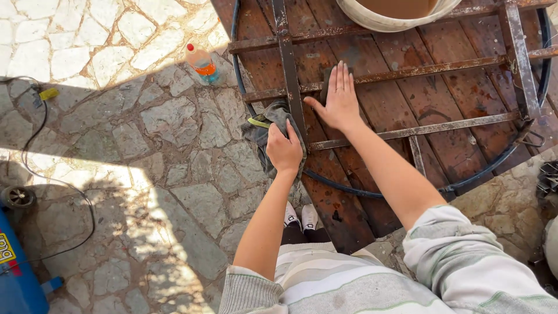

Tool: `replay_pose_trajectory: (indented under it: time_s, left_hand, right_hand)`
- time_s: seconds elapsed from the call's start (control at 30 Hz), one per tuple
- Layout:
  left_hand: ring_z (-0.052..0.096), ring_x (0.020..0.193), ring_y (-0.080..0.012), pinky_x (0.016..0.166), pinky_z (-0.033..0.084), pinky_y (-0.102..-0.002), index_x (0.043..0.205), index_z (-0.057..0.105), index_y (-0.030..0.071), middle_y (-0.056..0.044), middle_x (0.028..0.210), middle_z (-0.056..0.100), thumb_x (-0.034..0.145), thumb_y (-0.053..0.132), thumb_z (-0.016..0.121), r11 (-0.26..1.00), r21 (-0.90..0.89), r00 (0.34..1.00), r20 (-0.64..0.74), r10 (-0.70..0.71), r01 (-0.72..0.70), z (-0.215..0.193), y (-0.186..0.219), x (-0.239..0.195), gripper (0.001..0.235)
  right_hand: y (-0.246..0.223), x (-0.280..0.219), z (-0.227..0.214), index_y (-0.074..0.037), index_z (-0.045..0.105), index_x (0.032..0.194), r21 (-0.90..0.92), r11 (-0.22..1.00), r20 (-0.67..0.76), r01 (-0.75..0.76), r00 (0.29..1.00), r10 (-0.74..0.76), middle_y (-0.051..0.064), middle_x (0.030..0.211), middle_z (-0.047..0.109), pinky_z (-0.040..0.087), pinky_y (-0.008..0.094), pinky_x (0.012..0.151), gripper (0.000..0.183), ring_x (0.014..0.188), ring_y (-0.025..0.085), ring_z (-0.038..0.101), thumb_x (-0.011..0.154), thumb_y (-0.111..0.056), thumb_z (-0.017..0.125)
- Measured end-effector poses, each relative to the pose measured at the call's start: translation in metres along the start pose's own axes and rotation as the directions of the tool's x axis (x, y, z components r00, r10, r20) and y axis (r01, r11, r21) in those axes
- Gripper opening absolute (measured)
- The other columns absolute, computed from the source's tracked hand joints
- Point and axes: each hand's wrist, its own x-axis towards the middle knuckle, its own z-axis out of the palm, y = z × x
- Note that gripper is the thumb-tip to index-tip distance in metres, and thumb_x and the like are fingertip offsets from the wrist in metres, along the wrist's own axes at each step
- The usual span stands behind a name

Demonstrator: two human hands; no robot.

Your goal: Sanding a metal frame to remove rust and wiping it clean with a wet cloth

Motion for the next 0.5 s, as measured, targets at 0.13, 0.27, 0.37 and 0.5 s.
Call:
replay_pose_trajectory:
  time_s: [0.13, 0.27, 0.37, 0.5]
  left_hand:
    - [0.073, 0.090, -0.0414, 0.065, 0.064, -0.049, 0.125, 0.056, -0.012, -0.025, 0.100, 0.067, 0.111, 0.027, 0.050, 0.999, -0.032, 1.000, 0.019, 0.002, -0.001, -0.006, 0.004, 0.003, 0.042]
    - [0.071, 0.078, -0.0392, 0.054, 0.060, -0.048, 0.114, 0.059, -0.008, -0.019, 0.087, 0.064, 0.110, 0.028, 0.050, 0.999, -0.047, 1.000, -0.002, 0.003, -0.003, -0.005, 0.001, 0.004, 0.038]
    - [0.069, 0.072, -0.0366, 0.051, 0.057, -0.046, 0.106, 0.059, -0.002, -0.015, 0.080, 0.060, 0.111, 0.030, 0.049, 0.997, -0.073, 0.999, 0.016, -0.028, 0.029, -0.014, 0.009, 0.005, 0.035]
    - [0.063, 0.056, -0.0236, 0.050, 0.053, -0.038, 0.093, 0.056, 0.006, -0.008, 0.067, 0.056, 0.114, 0.035, 0.042, 0.938, -0.279, 0.978, 0.075, -0.193, 0.206, -0.044, 0.025, 0.011, 0.038]
  right_hand:
    - [0.043, -0.025, -0.011, 0.012, 0.011, 0.159, 0.013, 1.000, -0.023, -0.011, 1.000, 0.011, 0.036, 0.164, 0.003, 0.007, 0.055, 0.127, 0.112, 0.155, 0.048, 0.006, 0.097, -0.078, 0.039]
    - [0.062, 0.007, -0.011, 0.013, 0.008, 0.158, -0.025, 0.982, -0.034, -0.187, 0.982, 0.186, 0.037, 0.163, 0.003, 0.004, 0.054, 0.127, 0.117, 0.155, 0.046, 0.003, 0.095, -0.083, 0.032]
    - [0.013, 0.003, -0.001, 0.014, 0.011, 0.157, -0.015, 0.994, -0.013, -0.106, 0.994, 0.106, 0.038, 0.163, 0.005, 0.004, 0.055, 0.127, 0.119, 0.154, 0.047, 0.005, 0.094, -0.085, 0.033]
    - [0.010, -0.025, 0.010, 0.009, 0.007, 0.160, -0.004, 1.000, -0.049, -0.014, 0.999, 0.014, 0.036, 0.164, 0.004, 0.011, 0.057, 0.126, 0.107, 0.154, 0.049, 0.007, 0.099, -0.071, 0.046]
